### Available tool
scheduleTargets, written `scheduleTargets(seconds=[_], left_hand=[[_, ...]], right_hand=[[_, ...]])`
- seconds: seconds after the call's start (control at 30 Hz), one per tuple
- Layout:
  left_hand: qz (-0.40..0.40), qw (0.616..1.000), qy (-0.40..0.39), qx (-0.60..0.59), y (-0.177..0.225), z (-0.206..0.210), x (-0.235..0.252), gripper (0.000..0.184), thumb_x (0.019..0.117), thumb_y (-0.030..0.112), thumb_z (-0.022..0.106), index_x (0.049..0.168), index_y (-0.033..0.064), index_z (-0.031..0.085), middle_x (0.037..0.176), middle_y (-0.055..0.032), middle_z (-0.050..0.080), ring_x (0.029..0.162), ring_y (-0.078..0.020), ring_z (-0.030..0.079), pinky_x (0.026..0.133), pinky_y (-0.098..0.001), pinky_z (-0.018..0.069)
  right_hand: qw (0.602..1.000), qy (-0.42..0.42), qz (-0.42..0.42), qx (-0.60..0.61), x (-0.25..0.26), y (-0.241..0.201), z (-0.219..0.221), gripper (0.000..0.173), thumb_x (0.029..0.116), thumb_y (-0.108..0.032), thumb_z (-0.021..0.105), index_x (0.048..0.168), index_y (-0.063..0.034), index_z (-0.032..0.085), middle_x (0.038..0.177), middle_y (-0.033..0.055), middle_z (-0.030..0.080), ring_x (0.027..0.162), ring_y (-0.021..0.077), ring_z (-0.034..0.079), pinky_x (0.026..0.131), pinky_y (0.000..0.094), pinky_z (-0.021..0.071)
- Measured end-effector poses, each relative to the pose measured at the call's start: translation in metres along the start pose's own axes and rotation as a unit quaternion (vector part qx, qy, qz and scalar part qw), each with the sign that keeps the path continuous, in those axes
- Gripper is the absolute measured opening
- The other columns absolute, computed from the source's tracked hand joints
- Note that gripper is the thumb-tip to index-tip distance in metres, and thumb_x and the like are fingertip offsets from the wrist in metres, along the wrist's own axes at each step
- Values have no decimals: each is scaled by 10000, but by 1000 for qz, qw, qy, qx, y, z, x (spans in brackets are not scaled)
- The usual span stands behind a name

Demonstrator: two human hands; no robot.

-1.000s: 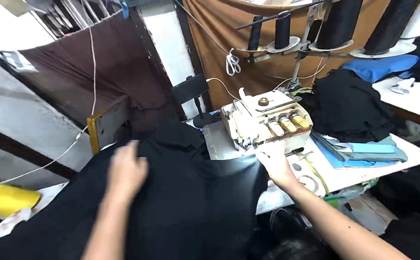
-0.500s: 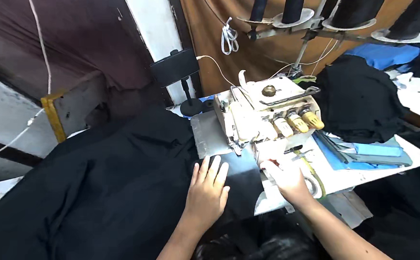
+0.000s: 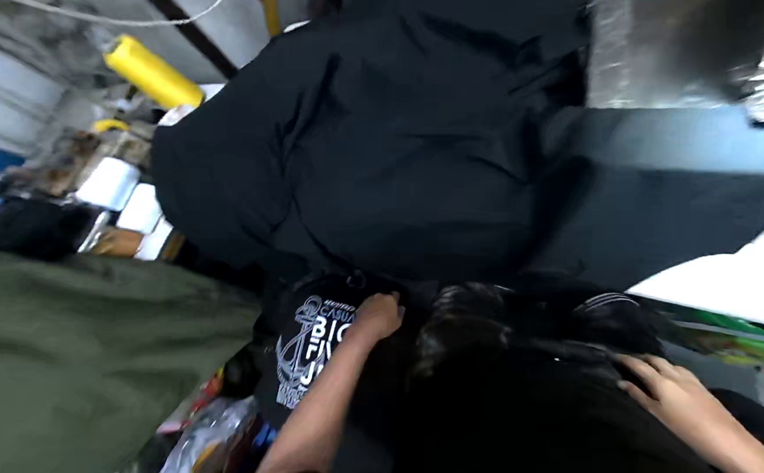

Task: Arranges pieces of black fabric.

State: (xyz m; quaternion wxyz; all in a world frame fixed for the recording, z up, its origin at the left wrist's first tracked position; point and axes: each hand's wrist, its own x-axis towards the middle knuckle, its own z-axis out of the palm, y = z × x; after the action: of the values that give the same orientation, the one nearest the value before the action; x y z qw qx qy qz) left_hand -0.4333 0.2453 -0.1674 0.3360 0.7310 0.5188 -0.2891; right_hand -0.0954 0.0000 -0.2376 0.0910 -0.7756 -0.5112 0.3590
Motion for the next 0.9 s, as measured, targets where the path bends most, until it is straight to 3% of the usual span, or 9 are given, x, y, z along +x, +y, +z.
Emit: scheduleTargets(seconds=[0.1, 0.17, 0.27, 0.37, 0.67, 0.73, 0.83, 0.87, 0.9], left_hand=[[-80, 996, -21, 24, -23, 68, 42, 599, 1100, 437, 396, 1548, 42, 430, 1633, -225, 342, 1560, -433, 179, 1211, -715, 53], [-88, 995, -23, 36, -10, 83, 59, 557, 1095, 410, 414, 1494, 33, 508, 1610, -229, 381, 1554, -456, 174, 1166, -781, -22], [-124, 988, -57, 77, 20, 82, 80, 438, 1001, 238, 626, 1333, -47, 613, 1472, -287, 508, 1432, -521, 363, 1084, -831, 189], [-177, 973, -93, 114, 46, 85, 101, 436, 1010, 231, 608, 1299, -95, 578, 1386, -297, 553, 1279, -481, 542, 927, -678, 479], [-127, 981, 1, -144, 7, 42, 56, 370, 1032, 141, 528, 1325, -77, 583, 1419, -274, 555, 1332, -412, 541, 1058, -596, 457], [-145, 909, 95, -379, -21, 45, 53, 364, 1068, 134, 479, 1345, -91, 549, 1303, -267, 611, 1173, -337, 634, 1001, -484, 511], [-173, 648, 204, -713, -48, 47, 34, 339, 1115, 148, 362, 1383, -45, 438, 1063, -183, 583, 806, -210, 616, 743, -336, 543], [-169, 602, 226, -747, -56, 45, 26, 344, 1120, 166, 350, 1387, -41, 420, 1035, -175, 574, 771, -200, 610, 718, -329, 543], [-162, 612, 239, -737, -61, 46, 20, 340, 1125, 167, 346, 1370, -54, 426, 996, -167, 575, 746, -189, 612, 705, -321, 548]], right_hand=[[999, 24, -34, -2, 15, -4, 9, 367, 952, -17, 666, 1305, 77, 638, 1298, 422, 557, 1218, 644, 509, 1034, 740, 374], [998, 33, -41, -32, 24, -4, 12, 270, 940, 1, 684, 1192, 95, 695, 1221, 422, 595, 1168, 647, 534, 994, 745, 396], [998, -2, -22, -64, 27, -10, 7, 188, 953, 19, 655, 1096, 133, 698, 1149, 400, 633, 1170, 615, 553, 1013, 709, 404], [995, -72, 31, -58, 18, -23, -10, 244, 1028, -50, 565, 1160, 136, 654, 1164, 381, 643, 1167, 561, 595, 1007, 700, 412], [999, 8, -10, -42, 20, 4, 5, 222, 976, -16, 641, 1162, 86, 707, 1234, 400, 597, 1206, 611, 526, 1043, 716, 371], [997, -32, 7, -75, 21, -9, -4, 211, 991, -9, 616, 1149, 115, 680, 1195, 385, 624, 1182, 581, 569, 1017, 701, 405], [984, -125, 62, -107, 20, -24, -18, 273, 1054, -95, 543, 1240, 86, 629, 1190, 360, 646, 1175, 550, 598, 1007, 687, 419], [982, -142, 76, -95, 20, -23, -20, 288, 1063, -115, 536, 1256, 80, 623, 1190, 363, 643, 1179, 549, 593, 1012, 686, 412], [982, -148, 84, -78, 20, -20, -22, 289, 1066, -123, 532, 1252, 77, 626, 1181, 367, 641, 1175, 546, 591, 1008, 688, 407]])
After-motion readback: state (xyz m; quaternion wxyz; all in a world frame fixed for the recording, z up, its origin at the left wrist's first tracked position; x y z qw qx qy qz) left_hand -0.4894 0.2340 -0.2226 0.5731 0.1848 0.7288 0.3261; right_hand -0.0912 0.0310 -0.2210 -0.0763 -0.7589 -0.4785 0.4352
